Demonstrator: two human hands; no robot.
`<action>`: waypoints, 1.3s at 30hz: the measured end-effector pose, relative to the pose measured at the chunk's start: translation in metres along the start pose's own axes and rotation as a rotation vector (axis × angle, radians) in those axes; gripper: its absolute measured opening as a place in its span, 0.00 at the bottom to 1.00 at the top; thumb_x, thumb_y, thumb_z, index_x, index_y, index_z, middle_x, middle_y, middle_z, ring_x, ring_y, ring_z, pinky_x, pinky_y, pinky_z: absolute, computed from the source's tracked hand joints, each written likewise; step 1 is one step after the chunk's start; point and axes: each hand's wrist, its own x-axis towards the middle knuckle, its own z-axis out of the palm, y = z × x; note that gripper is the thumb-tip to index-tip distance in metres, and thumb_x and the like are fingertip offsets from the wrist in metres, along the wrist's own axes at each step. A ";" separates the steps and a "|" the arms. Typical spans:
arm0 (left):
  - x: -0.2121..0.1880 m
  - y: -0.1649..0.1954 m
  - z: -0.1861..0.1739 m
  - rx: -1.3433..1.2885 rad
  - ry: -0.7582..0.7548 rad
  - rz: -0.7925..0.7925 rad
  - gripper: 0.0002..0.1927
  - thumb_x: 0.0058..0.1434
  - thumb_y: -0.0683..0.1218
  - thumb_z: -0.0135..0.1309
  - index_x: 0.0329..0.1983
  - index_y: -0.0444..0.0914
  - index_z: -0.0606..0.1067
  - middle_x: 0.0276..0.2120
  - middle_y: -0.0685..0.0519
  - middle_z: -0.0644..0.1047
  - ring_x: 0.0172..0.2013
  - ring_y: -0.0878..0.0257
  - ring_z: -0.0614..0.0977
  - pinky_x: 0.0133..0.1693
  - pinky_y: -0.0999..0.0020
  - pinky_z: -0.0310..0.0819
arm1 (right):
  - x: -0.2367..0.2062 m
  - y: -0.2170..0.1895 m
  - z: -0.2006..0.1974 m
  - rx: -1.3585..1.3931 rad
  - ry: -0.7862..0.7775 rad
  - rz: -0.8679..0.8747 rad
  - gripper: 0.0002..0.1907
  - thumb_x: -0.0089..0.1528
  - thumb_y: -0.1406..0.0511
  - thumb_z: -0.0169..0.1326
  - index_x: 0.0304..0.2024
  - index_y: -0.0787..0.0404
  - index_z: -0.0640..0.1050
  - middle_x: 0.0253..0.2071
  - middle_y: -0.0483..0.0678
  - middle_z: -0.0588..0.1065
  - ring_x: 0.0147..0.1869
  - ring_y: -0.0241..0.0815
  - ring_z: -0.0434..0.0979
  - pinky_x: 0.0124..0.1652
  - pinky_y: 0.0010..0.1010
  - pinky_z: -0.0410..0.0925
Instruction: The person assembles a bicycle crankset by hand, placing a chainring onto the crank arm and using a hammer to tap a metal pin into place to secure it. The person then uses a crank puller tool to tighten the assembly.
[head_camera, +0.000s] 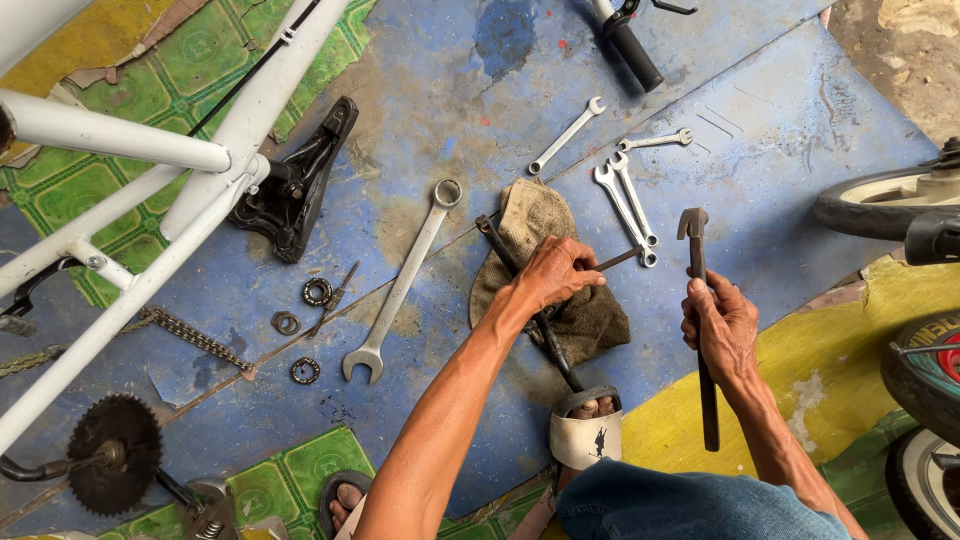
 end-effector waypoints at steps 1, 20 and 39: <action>0.000 -0.001 0.000 -0.003 0.008 0.015 0.09 0.55 0.47 0.66 0.33 0.37 0.83 0.22 0.52 0.82 0.21 0.67 0.81 0.25 0.68 0.77 | -0.001 0.002 0.003 0.010 0.006 -0.004 0.21 0.69 0.58 0.51 0.59 0.64 0.74 0.23 0.42 0.69 0.19 0.31 0.65 0.17 0.26 0.61; -0.062 0.016 -0.014 -0.023 0.436 0.227 0.11 0.62 0.51 0.63 0.36 0.37 0.81 0.30 0.53 0.81 0.30 0.63 0.81 0.34 0.63 0.76 | 0.002 0.001 0.037 -0.454 -0.014 -0.108 0.27 0.67 0.51 0.49 0.62 0.58 0.75 0.23 0.44 0.73 0.22 0.35 0.70 0.21 0.38 0.67; -0.186 -0.026 0.041 0.061 0.664 -0.202 0.15 0.66 0.41 0.48 0.56 0.35 0.73 0.45 0.45 0.78 0.40 0.50 0.82 0.42 0.60 0.78 | -0.020 0.001 0.167 -0.779 -0.391 0.031 0.35 0.59 0.42 0.54 0.25 0.68 0.83 0.16 0.54 0.74 0.20 0.46 0.73 0.24 0.44 0.66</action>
